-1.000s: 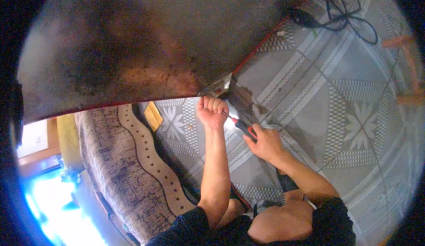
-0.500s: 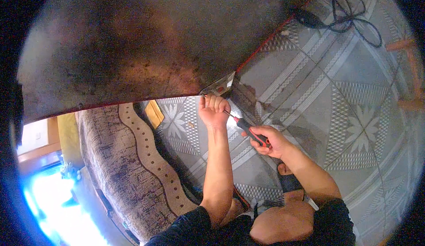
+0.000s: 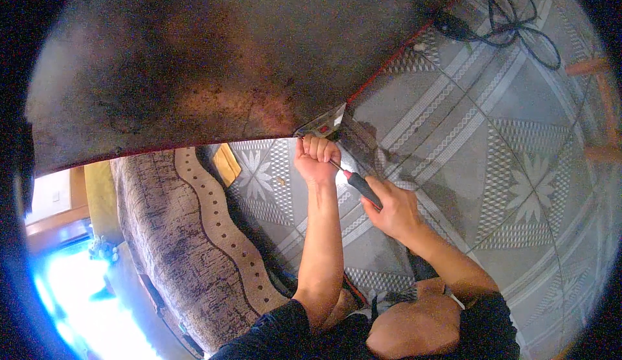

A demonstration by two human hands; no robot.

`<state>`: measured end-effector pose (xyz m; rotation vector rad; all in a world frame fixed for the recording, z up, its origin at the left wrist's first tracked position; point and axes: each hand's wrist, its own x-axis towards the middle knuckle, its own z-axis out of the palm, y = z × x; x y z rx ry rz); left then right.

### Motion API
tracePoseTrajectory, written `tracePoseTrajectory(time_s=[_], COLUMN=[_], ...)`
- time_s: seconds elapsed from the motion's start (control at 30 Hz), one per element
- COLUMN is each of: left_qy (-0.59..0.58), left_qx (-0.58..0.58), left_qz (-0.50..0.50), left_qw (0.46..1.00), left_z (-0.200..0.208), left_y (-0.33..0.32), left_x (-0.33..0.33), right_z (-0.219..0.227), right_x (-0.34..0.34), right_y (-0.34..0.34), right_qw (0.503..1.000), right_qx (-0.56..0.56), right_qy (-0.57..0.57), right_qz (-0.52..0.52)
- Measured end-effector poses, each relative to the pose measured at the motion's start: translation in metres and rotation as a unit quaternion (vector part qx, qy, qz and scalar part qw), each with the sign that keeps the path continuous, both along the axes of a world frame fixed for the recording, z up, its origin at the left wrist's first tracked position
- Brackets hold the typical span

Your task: The person uses a screwdriver to tighten or remove a screw on a red metal frame. They also use their hands to position a red plastic strip along the edge of the frame to ensure proper alignment.

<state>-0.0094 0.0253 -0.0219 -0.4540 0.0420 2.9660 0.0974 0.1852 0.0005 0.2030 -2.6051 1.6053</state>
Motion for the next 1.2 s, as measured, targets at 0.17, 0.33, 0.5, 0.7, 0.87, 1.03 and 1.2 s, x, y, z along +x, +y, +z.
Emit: tracePoseTrajectory(time_s=[0.17,0.33,0.5,0.7,0.87,1.03,1.2], left_qy=[-0.003,0.022,-0.13,-0.067,-0.085,-0.082,-0.081], left_qx=[0.032,0.036,-0.2,-0.328,-0.331,-0.341,-0.336], left_qz=[0.005,0.034,-0.011,-0.054,-0.069,-0.061,-0.067], left_qw=[0.999,0.999,0.971,0.941,0.937,0.935,0.936], left_z=[-0.001,-0.004,0.001,0.013,0.013,0.01,0.01], left_y=[-0.005,-0.031,-0.029,-0.019,-0.01,-0.012,-0.013], left_x=[0.003,0.02,0.029,0.023,0.016,0.014,0.012], right_z=[0.004,0.007,-0.01,-0.007,-0.016,-0.017,-0.024], right_x=[-0.01,-0.006,0.023,0.018,0.015,0.011,0.009], right_y=[0.019,-0.004,-0.015,-0.01,-0.005,-0.005,-0.003], right_qw=[0.477,0.963,0.96,0.8,0.734,0.655,0.616], right_qx=[-0.664,-0.141,-0.171,-0.421,-0.493,-0.562,-0.595], right_qy=[-0.568,-0.193,-0.215,-0.42,-0.461,-0.502,-0.507], right_qz=[0.096,0.128,0.058,0.08,0.074,0.063,0.094])
